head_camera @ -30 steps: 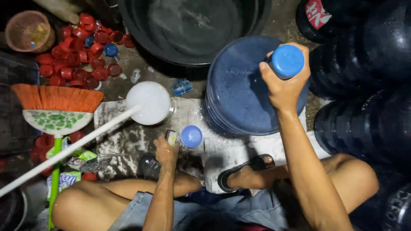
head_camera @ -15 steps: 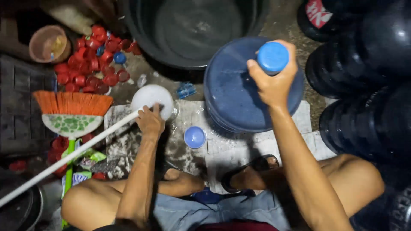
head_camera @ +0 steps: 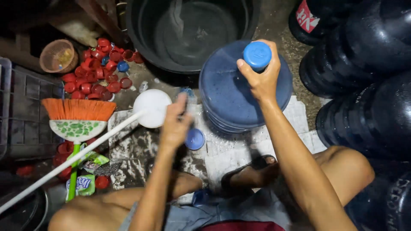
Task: The person scrubs a large blue water jug with soapy hands, rotating it to clean all sides. The person then rinses the jug under running water from a tap into a black basin.
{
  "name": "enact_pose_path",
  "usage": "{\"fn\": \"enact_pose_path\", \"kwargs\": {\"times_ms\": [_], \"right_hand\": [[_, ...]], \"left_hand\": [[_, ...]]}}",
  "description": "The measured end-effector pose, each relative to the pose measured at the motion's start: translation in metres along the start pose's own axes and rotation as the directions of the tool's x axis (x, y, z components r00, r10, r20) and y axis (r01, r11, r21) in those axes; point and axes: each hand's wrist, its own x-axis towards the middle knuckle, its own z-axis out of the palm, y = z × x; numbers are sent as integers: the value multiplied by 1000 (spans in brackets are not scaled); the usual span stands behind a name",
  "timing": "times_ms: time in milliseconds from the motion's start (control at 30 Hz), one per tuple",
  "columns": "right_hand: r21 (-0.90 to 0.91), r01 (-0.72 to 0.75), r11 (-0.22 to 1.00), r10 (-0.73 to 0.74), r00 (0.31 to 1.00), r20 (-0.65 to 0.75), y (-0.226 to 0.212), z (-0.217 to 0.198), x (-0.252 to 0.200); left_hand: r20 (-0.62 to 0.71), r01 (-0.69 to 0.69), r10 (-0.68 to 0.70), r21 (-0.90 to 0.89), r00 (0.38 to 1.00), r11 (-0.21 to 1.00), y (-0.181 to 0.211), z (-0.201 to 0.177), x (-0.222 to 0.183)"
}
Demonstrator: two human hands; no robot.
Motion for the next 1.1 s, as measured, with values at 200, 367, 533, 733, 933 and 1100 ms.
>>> {"fn": "enact_pose_path", "kwargs": {"times_ms": [200, 367, 533, 733, 933, 1100], "right_hand": [[71, -95, 993, 78, 974, 211, 40, -15, 8], [95, -139, 986, 116, 970, 215, 46, -13, 8], [89, -105, 991, 85, 976, 199, 41, -13, 4], [80, -148, 986, 133, 977, 165, 38, -11, 10], [84, -108, 991, 92, 981, 172, 35, -11, 8], [111, -172, 979, 156, 977, 143, 30, -11, 4]], "left_hand": [[-141, -410, 513, 442, 847, 798, 77, 88, 8], [-134, -418, 512, 422, 849, 805, 119, 72, 14], [-143, -350, 425, 371, 894, 860, 72, 58, 99], [-39, -524, 570, 345, 821, 778, 85, 63, 22], [-160, -268, 322, 290, 933, 919, 84, 49, 86], [-196, -365, 528, 528, 826, 767, 84, 84, -32]]}}
